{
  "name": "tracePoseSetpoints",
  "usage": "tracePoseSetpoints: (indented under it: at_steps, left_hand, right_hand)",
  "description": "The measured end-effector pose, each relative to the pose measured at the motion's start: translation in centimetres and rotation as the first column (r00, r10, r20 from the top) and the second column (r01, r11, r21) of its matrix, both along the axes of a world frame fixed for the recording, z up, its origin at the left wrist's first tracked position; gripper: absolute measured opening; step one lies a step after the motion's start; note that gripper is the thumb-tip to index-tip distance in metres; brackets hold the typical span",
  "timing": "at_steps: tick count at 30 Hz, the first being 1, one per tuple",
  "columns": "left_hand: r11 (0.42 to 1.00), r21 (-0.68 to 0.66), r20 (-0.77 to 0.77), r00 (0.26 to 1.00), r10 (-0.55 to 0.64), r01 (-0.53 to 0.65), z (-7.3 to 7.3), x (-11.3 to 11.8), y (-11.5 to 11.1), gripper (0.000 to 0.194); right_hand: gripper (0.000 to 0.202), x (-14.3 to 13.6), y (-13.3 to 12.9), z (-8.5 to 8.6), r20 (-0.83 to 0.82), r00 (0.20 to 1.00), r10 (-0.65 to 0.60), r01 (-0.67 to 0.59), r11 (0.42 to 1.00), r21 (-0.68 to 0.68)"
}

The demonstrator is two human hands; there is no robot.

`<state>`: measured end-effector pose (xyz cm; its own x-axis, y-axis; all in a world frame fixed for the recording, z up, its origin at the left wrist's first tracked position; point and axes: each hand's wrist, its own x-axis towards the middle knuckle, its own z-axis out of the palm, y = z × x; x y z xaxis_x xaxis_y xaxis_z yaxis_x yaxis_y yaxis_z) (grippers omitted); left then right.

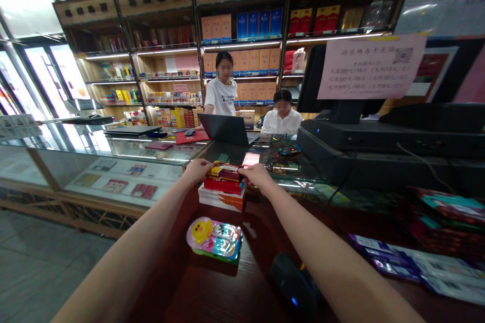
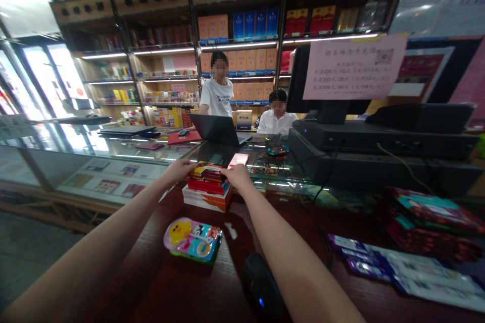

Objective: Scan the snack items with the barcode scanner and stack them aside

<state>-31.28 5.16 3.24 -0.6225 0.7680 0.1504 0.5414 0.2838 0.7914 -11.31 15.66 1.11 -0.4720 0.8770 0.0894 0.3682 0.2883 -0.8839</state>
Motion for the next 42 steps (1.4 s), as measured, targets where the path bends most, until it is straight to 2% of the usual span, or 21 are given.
tracePoseSetpoints:
  at_steps: [4,6,8,10,12,17,25,37,39,42]
  left_hand:
    - [1.0,-0.008,-0.067,0.998,-0.018,0.018,0.1,-0.1,-0.3,0.02]
    - [0.999,-0.006,-0.078,0.996,-0.037,0.037,0.1,-0.1,-0.5,0.022]
    - [0.998,-0.003,-0.075,0.995,-0.063,0.063,0.1,0.0,-0.9,0.025]
    - [0.995,0.003,-0.061,0.993,-0.098,0.099,0.2,0.2,-1.4,0.027]
    - [0.99,0.011,-0.04,0.989,-0.143,0.143,0.2,0.3,-1.9,0.029]
    - [0.974,0.054,0.006,0.976,-0.22,0.219,0.1,0.3,-2.7,0.043]
    - [0.973,0.105,-0.014,0.978,-0.206,0.206,-1.3,0.1,-2.6,0.046]
    - [0.993,0.025,-0.234,0.967,-0.103,0.111,-1.6,0.6,-3.1,0.046]
    - [0.995,0.01,-0.282,0.955,-0.09,0.097,-1.6,1.0,-3.4,0.043]
    - [0.997,-0.001,-0.421,0.905,-0.069,0.076,-1.5,1.5,-3.9,0.04]
  right_hand:
    - [0.033,0.7,-0.7,0.2,0.002,0.999,0.053,-0.053,0.998,0.03]
    - [0.03,1.3,-1.0,0.2,-0.004,0.992,0.128,-0.128,0.99,0.062]
    - [0.024,1.8,-1.1,-0.1,-0.001,0.973,0.231,-0.229,0.964,0.133]
    - [0.03,2.2,-1.1,-0.3,0.02,0.958,0.285,-0.283,0.936,0.208]
    - [0.034,2.3,-1.1,-0.5,0.048,0.967,0.251,-0.255,0.933,0.253]
    - [0.027,2.3,-1.5,-0.5,0.091,0.986,0.141,-0.163,0.934,0.318]
    - [0.02,2.3,-2.4,-0.1,0.119,0.99,0.08,-0.12,0.917,0.38]
    - [0.019,2.3,-2.8,-0.4,0.196,0.981,-0.007,-0.078,0.902,0.424]
    - [0.02,2.4,-2.9,-0.6,0.21,0.976,-0.054,-0.051,0.884,0.465]
    - [0.021,2.7,-3.3,-0.9,0.238,0.958,-0.162,-0.008,0.812,0.583]
